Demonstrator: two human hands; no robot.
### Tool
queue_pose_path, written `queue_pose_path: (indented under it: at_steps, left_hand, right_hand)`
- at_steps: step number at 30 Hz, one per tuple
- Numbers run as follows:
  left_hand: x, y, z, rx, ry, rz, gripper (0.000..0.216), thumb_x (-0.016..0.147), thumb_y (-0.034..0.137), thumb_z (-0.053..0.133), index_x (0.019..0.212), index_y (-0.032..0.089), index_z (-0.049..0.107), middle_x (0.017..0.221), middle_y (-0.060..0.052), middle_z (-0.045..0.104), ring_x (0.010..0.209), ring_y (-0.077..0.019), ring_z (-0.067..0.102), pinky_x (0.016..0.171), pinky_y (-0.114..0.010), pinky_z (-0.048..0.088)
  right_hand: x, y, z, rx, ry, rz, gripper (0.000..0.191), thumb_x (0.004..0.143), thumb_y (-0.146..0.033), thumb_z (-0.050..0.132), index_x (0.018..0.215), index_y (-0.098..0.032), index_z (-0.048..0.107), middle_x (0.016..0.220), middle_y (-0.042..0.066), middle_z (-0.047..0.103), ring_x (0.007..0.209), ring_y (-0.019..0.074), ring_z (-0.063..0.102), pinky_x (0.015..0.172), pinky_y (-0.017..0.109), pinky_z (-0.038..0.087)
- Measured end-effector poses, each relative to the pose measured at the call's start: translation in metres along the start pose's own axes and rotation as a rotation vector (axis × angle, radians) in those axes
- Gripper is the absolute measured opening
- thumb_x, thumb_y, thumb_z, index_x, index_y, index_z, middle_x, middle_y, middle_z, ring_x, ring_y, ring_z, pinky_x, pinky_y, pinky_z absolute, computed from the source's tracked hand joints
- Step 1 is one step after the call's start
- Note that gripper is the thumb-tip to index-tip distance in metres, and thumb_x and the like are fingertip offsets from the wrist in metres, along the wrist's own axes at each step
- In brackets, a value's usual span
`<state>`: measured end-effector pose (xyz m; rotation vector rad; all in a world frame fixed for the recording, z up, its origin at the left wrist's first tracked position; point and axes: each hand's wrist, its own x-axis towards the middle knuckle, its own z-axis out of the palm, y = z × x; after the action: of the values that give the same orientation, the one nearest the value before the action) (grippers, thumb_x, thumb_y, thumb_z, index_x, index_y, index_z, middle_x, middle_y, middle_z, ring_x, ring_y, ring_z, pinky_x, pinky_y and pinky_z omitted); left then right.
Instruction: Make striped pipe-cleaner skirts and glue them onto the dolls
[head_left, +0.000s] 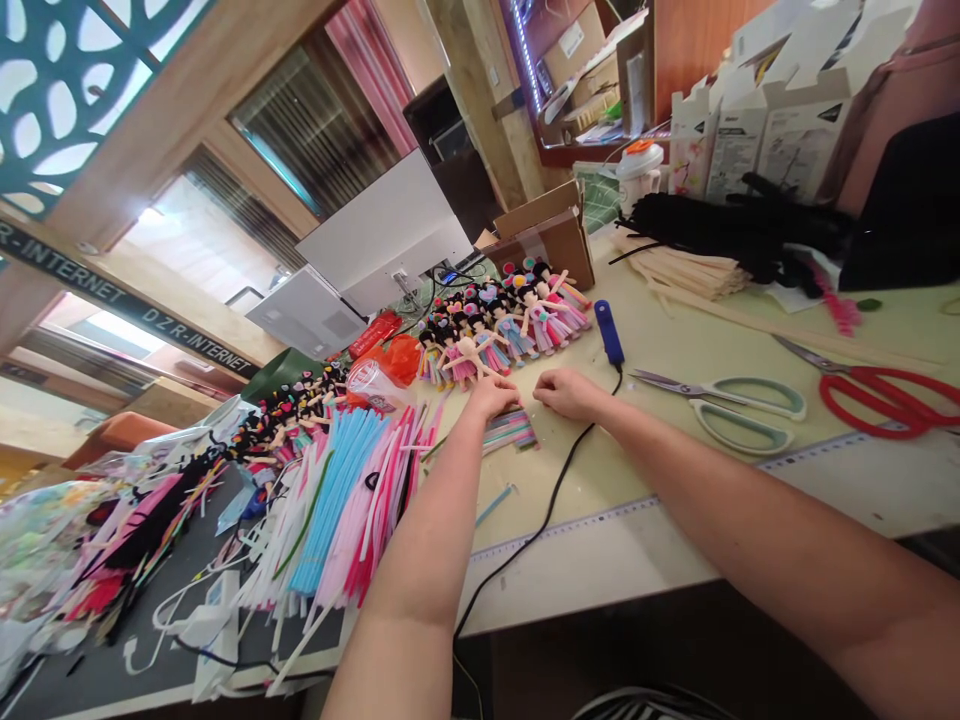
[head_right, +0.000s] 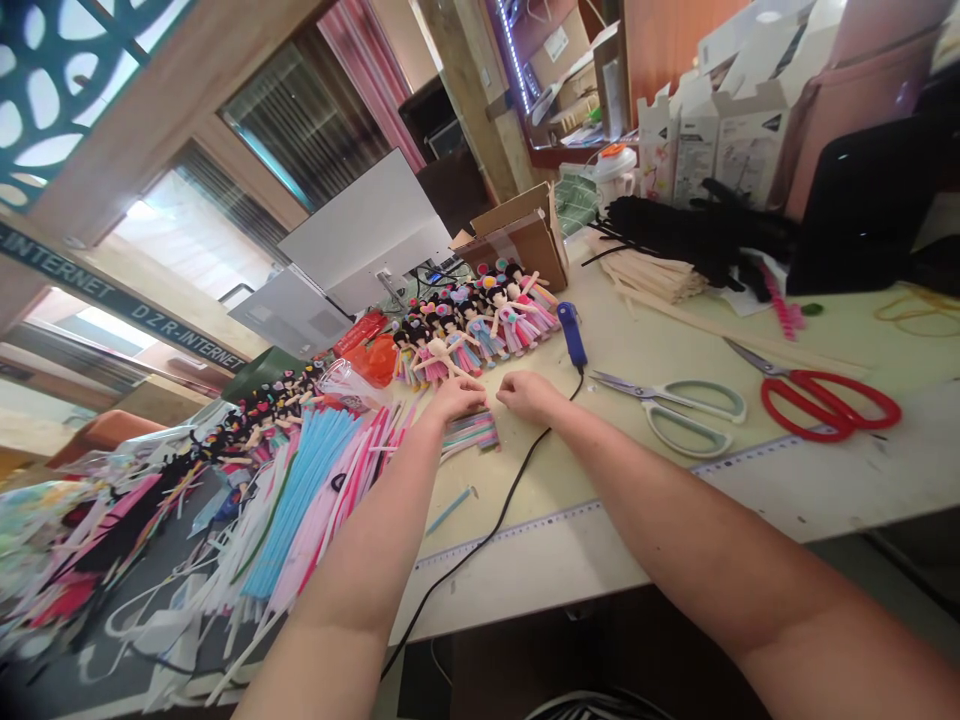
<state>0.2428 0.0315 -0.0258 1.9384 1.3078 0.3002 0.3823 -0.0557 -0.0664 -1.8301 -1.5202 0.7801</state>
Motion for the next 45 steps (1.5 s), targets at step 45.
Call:
queue_pose_path:
  at_steps: [45]
  left_hand:
    - [-0.021,-0.01,-0.074,0.237,-0.048,0.219,0.062,0.09,0.066,0.033,0.081,0.016,0.069,0.083,-0.004,0.069,0.081,-0.019,0.06,0.077,-0.027,0.047]
  right_hand:
    - [-0.011,-0.013,-0.017,0.663,-0.056,-0.102,0.02,0.068,-0.035,0.074,0.071,-0.019,0.062,0.064,-0.002,0.06,0.059,0.0097,0.048,0.053,0.021,0.04]
